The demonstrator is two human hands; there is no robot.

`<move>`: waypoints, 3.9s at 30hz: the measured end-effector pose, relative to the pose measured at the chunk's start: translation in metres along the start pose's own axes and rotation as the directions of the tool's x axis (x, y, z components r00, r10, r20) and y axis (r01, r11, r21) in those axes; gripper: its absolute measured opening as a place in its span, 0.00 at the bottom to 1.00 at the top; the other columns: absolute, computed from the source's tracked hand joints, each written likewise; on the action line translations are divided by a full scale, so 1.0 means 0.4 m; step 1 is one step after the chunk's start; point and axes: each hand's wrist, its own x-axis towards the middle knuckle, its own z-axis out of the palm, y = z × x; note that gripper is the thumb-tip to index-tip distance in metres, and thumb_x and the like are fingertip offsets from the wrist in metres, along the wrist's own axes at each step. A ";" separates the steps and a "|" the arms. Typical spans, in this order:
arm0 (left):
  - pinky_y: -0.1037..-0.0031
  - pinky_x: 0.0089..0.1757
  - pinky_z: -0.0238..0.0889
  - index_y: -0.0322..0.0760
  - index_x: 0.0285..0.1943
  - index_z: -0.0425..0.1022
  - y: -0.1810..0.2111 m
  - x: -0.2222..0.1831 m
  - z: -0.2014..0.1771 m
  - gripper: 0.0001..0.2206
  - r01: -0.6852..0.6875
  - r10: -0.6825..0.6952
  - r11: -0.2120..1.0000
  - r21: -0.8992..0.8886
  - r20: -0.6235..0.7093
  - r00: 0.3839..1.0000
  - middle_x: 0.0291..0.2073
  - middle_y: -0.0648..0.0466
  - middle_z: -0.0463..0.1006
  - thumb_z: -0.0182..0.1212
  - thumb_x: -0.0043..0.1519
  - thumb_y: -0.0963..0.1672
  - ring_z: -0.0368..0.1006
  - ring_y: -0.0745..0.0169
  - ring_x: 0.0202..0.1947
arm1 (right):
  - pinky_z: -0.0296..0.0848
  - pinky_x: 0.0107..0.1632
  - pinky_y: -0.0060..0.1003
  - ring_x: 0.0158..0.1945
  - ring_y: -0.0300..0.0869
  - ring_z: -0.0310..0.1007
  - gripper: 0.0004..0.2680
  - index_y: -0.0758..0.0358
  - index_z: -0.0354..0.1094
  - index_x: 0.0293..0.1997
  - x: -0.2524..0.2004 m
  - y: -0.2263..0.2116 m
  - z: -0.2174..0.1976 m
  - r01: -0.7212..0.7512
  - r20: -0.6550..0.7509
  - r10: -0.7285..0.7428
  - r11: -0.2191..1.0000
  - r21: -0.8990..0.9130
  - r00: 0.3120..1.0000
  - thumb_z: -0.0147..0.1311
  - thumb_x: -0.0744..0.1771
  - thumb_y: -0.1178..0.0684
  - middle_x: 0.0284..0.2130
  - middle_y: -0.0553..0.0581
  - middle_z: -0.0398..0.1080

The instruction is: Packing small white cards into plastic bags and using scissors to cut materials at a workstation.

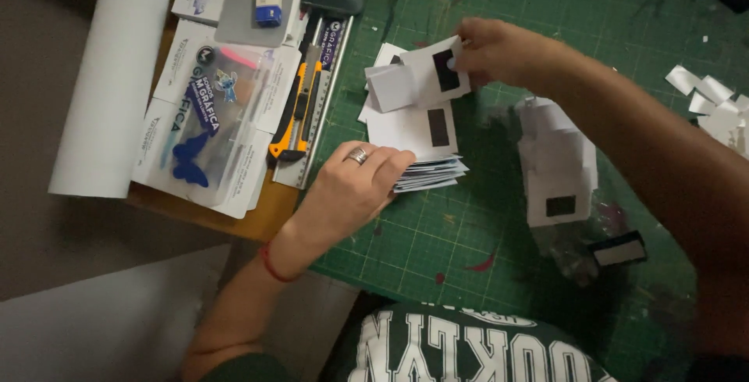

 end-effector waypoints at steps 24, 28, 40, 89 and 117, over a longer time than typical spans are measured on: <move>0.56 0.48 0.69 0.37 0.77 0.61 0.023 -0.028 0.023 0.34 0.061 -0.054 0.981 -0.185 0.041 0.998 0.47 0.44 0.79 0.71 0.62 0.46 0.79 0.42 0.45 | 0.84 0.51 0.56 0.40 0.57 0.84 0.16 0.58 0.75 0.61 -0.191 0.016 0.043 0.265 0.336 -0.142 0.896 -0.357 0.931 0.49 0.67 0.61 0.40 0.66 0.82; 0.59 0.42 0.69 0.35 0.69 0.72 0.023 -0.022 0.017 0.29 0.012 -0.008 0.997 -0.080 0.040 0.999 0.44 0.46 0.79 0.74 0.60 0.49 0.78 0.46 0.41 | 0.79 0.50 0.58 0.50 0.61 0.79 0.14 0.57 0.73 0.61 -0.075 0.069 0.075 0.473 0.173 -0.508 0.552 -0.687 0.844 0.59 0.68 0.56 0.48 0.65 0.79; 0.64 0.38 0.70 0.40 0.67 0.76 0.039 -0.025 0.020 0.24 -0.009 0.010 1.000 -0.025 0.013 1.000 0.43 0.50 0.79 0.72 0.61 0.47 0.78 0.51 0.41 | 0.72 0.57 0.60 0.64 0.58 0.70 0.26 0.54 0.68 0.60 -0.019 -0.004 0.126 0.299 0.192 -0.285 0.402 -0.865 0.939 0.72 0.61 0.33 0.55 0.60 0.73; 0.62 0.56 0.66 0.39 0.79 0.63 0.042 0.016 -0.013 0.44 0.138 -0.172 0.961 0.239 0.125 0.977 0.65 0.54 0.74 0.74 0.62 0.63 0.73 0.57 0.59 | 0.69 0.65 0.46 0.68 0.47 0.70 0.24 0.56 0.59 0.70 -0.262 0.074 0.211 0.322 -0.075 -0.314 0.914 0.245 0.947 0.30 0.71 0.33 0.66 0.58 0.70; 0.50 0.49 0.68 0.39 0.72 0.69 0.040 0.005 0.005 0.37 0.227 -0.225 0.974 -0.010 0.095 0.970 0.54 0.45 0.75 0.74 0.59 0.59 0.76 0.42 0.51 | 0.35 0.78 0.70 0.83 0.71 0.33 0.27 0.65 0.35 0.85 -0.323 0.199 0.304 0.605 -0.315 -0.522 0.735 0.305 0.793 0.32 0.76 0.38 0.82 0.76 0.36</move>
